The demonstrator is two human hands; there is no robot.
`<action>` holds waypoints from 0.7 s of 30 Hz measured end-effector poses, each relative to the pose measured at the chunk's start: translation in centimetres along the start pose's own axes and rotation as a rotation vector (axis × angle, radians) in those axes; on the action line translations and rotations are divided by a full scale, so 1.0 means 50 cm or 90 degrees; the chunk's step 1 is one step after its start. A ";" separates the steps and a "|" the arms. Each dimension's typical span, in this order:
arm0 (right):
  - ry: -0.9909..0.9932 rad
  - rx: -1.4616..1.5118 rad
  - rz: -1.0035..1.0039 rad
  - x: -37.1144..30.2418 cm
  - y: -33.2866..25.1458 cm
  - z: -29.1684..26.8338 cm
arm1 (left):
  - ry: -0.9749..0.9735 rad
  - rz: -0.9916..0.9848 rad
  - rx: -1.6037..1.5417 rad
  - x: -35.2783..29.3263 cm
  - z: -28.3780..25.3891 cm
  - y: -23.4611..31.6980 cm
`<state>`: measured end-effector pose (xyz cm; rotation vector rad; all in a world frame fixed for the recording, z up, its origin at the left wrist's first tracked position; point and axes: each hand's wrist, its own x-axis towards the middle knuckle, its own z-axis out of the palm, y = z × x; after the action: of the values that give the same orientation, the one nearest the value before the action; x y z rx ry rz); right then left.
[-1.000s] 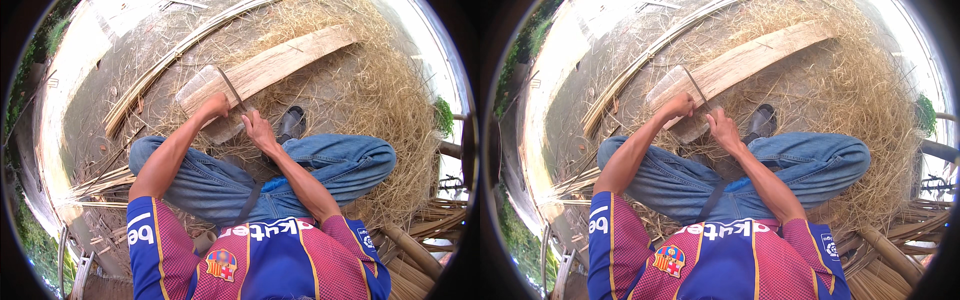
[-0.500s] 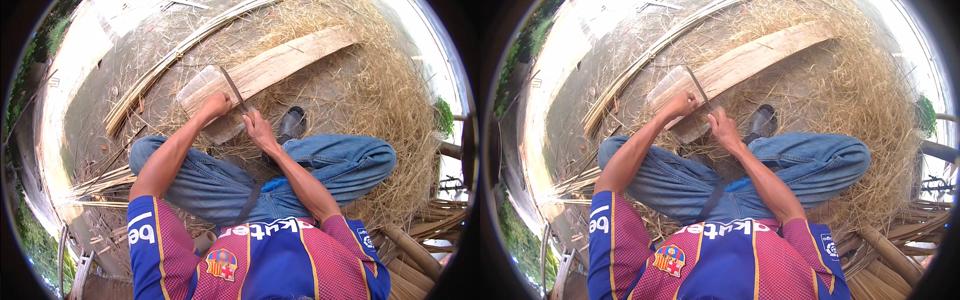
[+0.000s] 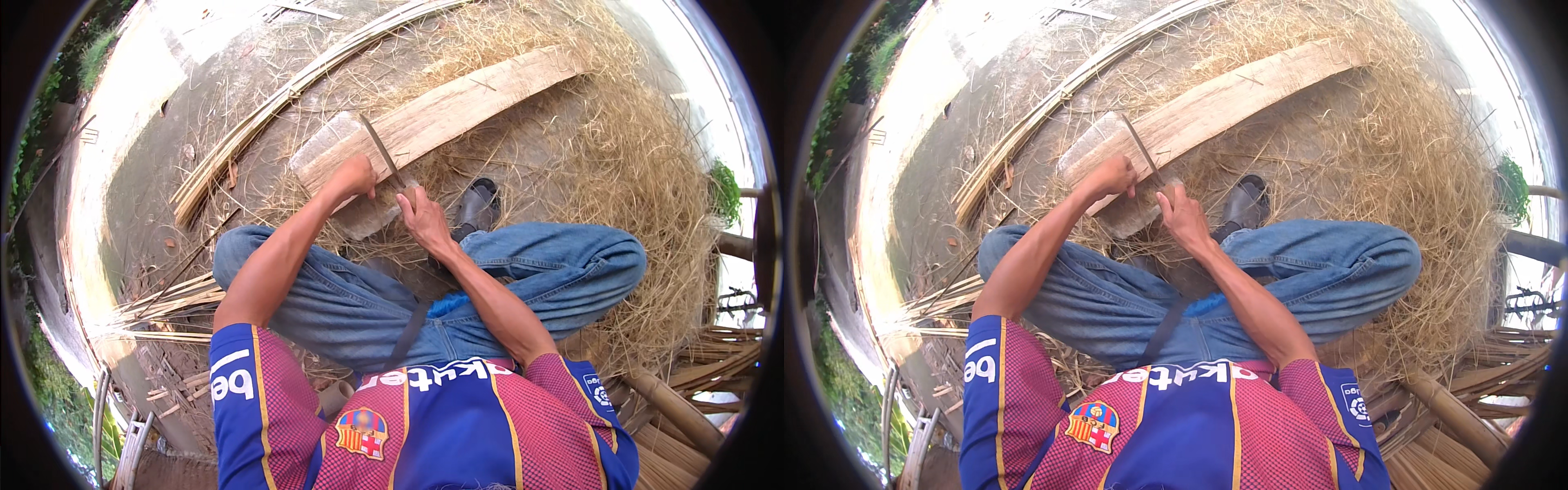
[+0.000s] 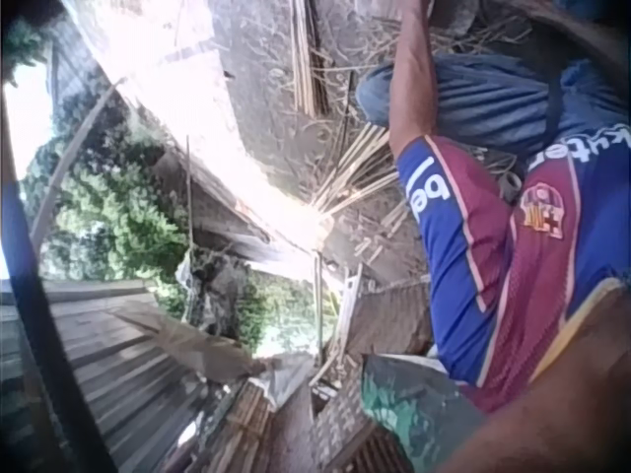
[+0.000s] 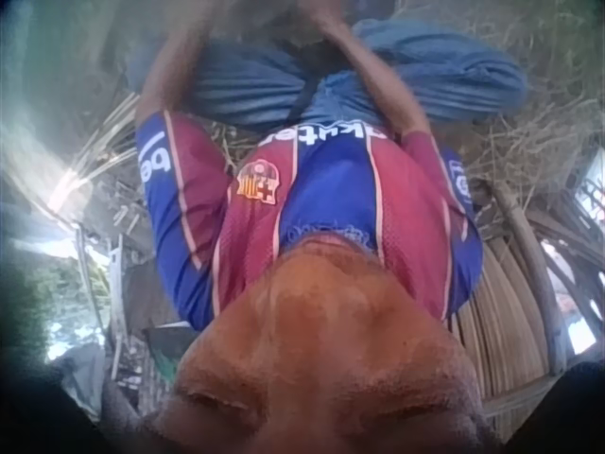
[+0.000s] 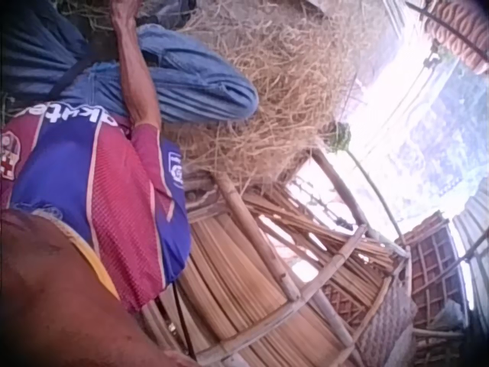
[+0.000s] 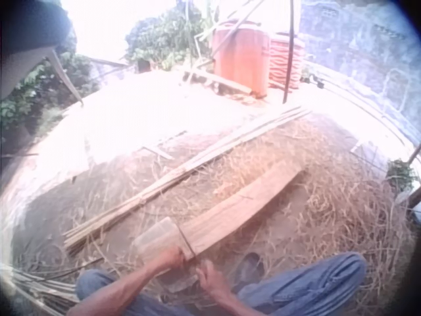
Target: The person sits on the ground and uses a machete to split a piece of bamboo into thin strips. They repeatedly strike the bamboo against a wooden block to separate the fibers, then gather the resulting strips.
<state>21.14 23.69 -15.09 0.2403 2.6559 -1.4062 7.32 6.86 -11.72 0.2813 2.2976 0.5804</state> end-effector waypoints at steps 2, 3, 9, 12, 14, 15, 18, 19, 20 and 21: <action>0.002 -0.009 0.001 0.002 0.004 0.002 | -0.012 -0.037 0.088 0.005 0.001 -0.010; 0.004 -0.014 0.002 0.002 0.006 0.003 | 0.008 -0.030 0.068 0.008 0.002 -0.013; 0.038 0.079 -0.046 -0.008 -0.014 -0.010 | 0.138 0.075 0.056 -0.005 0.015 0.007; 0.034 0.072 -0.047 -0.005 -0.026 -0.012 | 0.097 0.029 0.029 -0.001 0.012 0.006; 0.025 0.023 -0.020 -0.001 -0.008 -0.004 | 0.077 0.014 0.014 0.000 0.009 0.009; 0.020 -0.002 -0.007 0.001 0.000 -0.001 | 0.035 0.047 0.072 0.001 0.002 0.009; 0.006 -0.018 -0.014 0.006 0.010 0.002 | -0.051 0.070 0.138 0.002 -0.015 0.001; 0.006 0.002 -0.010 0.004 0.006 0.000 | -0.050 0.027 0.090 -0.002 -0.016 0.002; 0.007 0.022 -0.007 -0.001 0.002 -0.003 | -0.050 -0.016 0.042 -0.007 -0.016 0.004; 0.008 0.043 -0.004 -0.003 -0.001 -0.005 | -0.032 -0.010 0.022 -0.012 -0.013 0.006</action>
<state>21.26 23.86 -14.87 0.2485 2.6242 -1.5023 7.27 6.71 -10.79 0.2911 2.2605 0.5213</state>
